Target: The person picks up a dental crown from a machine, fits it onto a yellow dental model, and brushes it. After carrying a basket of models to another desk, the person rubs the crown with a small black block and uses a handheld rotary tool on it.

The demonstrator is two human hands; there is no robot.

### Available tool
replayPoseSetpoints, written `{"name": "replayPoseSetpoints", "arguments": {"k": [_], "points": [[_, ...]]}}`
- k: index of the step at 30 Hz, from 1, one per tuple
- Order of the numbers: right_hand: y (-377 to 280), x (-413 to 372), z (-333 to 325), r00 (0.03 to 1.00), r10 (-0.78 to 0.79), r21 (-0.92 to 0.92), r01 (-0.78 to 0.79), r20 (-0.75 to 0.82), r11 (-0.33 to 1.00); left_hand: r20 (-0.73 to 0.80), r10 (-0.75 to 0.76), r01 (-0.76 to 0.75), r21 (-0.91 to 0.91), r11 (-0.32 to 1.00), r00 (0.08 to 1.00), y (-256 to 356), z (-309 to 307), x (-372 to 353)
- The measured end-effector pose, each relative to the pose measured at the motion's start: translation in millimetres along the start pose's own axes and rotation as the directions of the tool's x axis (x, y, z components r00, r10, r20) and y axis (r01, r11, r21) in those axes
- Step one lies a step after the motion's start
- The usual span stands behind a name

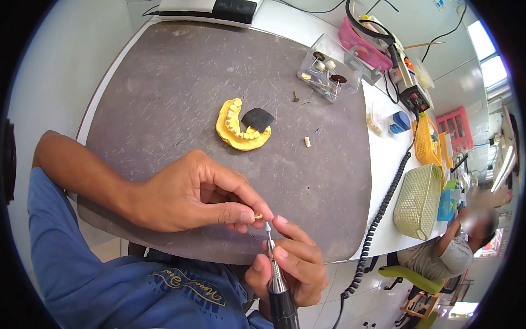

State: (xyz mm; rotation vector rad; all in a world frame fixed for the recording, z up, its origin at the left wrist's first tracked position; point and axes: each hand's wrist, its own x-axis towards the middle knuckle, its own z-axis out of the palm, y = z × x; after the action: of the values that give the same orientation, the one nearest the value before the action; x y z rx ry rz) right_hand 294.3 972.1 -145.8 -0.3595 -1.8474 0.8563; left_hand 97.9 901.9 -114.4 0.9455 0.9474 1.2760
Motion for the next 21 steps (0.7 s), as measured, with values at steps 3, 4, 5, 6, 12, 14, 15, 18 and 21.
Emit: {"name": "replayPoseSetpoints", "arguments": {"k": [3, 4, 5, 6, 12, 14, 15, 18, 21], "points": [[1.4, -2.1, 3.3, 0.999, -0.003, 0.027, 0.003, -0.032, 1.0, -0.005, 0.0, 0.0, 0.023, 1.0, 1.0, -0.4, -0.4, 0.3], [3.3, -2.2, 3.0, 1.0, -0.001, 0.027, 0.002, -0.031, 1.0, -0.006, -0.001, 0.001, 0.021, 1.0, 1.0, -0.9, -0.4, 0.6], [5.1, -2.3, 2.7, 0.999, -0.023, 0.023, 0.024, -0.028, 0.999, -0.008, 0.007, -0.007, 0.01, 1.0, 1.0, -1.2, -0.5, 0.7], [6.3, -2.4, 2.5, 0.999, -0.046, 0.02, 0.046, -0.026, 0.999, -0.01, 0.014, -0.014, -0.001, 1.0, 1.0, -1.1, -0.3, 0.8], [-0.6, -0.7, -0.8, 0.997, -0.003, -0.122, 0.013, 0.078, 0.992, -0.011, -0.002, 0.002, -0.028, 1.0, 1.0, 0.8, 0.4, -0.3], [-1.6, -0.4, 0.9, 0.998, 0.003, -0.121, 0.006, 0.07, 0.993, -0.011, -0.002, 0.002, -0.025, 1.0, 1.0, 1.0, 0.4, -0.4], [-2.0, -0.2, 1.4, 0.998, 0.009, -0.119, -0.001, 0.061, 0.993, -0.01, -0.003, 0.003, -0.021, 1.0, 1.0, 0.8, 0.4, -0.4], [-2.5, 0.6, 0.5, 0.997, 0.004, -0.125, 0.005, 0.072, 0.992, -0.007, 0.0, 0.0, -0.017, 1.0, 1.0, -0.5, -0.2, -0.3], [-2.4, -0.2, 0.4, 0.997, 0.004, -0.133, 0.005, 0.071, 0.991, -0.005, 0.011, -0.011, -0.008, 1.0, 1.0, -0.2, -0.6, -0.6]]}}
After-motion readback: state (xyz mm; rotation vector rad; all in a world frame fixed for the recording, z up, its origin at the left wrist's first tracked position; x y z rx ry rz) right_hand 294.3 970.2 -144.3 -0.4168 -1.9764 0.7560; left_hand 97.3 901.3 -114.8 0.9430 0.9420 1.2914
